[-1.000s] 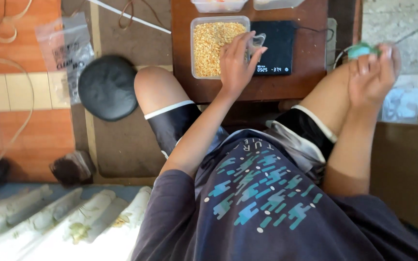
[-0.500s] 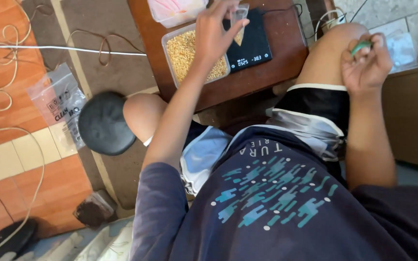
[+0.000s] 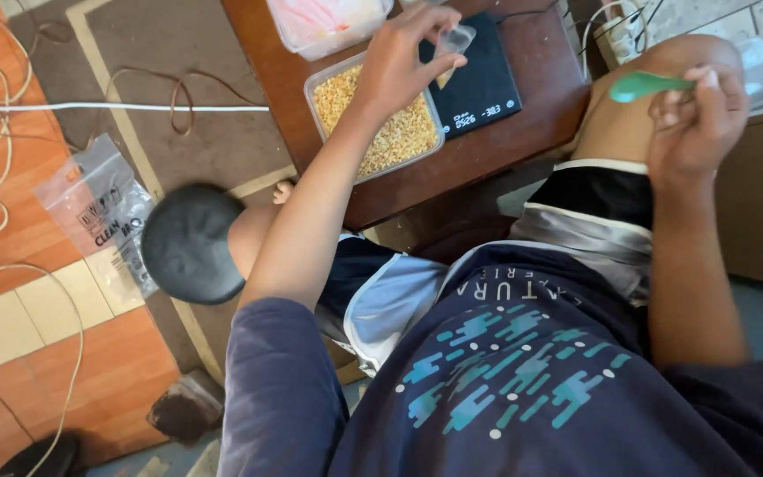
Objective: Packaging small grains into individual plastic bags using a spoon and a scale for measurement.
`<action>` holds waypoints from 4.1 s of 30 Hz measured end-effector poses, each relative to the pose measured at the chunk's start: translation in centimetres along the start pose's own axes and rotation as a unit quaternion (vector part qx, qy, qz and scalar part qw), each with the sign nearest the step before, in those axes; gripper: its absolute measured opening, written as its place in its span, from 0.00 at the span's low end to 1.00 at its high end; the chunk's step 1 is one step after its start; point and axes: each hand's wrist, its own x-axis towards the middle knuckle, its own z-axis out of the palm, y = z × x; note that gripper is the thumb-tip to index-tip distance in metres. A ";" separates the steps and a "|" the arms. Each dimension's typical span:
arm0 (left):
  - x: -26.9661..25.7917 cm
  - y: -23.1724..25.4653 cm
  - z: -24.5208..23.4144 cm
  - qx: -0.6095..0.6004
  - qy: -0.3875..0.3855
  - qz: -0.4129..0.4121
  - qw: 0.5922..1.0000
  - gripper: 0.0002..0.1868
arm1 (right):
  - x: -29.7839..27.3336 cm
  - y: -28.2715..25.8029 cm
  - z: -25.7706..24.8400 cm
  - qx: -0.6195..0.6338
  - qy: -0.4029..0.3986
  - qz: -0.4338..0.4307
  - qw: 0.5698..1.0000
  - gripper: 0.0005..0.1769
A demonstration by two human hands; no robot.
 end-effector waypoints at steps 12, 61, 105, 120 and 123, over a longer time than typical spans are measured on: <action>0.2 -1.8 0.5 0.007 -0.027 -0.024 0.999 0.24 | -2.1 2.6 19.3 -0.412 -0.200 -0.149 0.876 0.12; -0.4 -0.8 0.0 -0.051 -0.032 -0.104 0.993 0.23 | 1.6 2.8 18.1 -0.247 -0.062 0.061 0.965 0.11; -0.4 -0.6 -0.6 -0.091 -0.059 -0.164 0.981 0.26 | 0.7 1.7 19.5 -0.342 -0.154 -0.255 0.891 0.16; -0.4 -1.5 -0.5 -0.102 -0.031 -0.091 0.990 0.24 | -2.3 6.5 21.0 -0.423 -0.261 -0.106 0.861 0.12; -0.6 -1.6 -0.4 -0.093 -0.030 -0.093 0.991 0.23 | -2.4 6.7 21.2 -0.417 -0.221 -0.042 0.881 0.11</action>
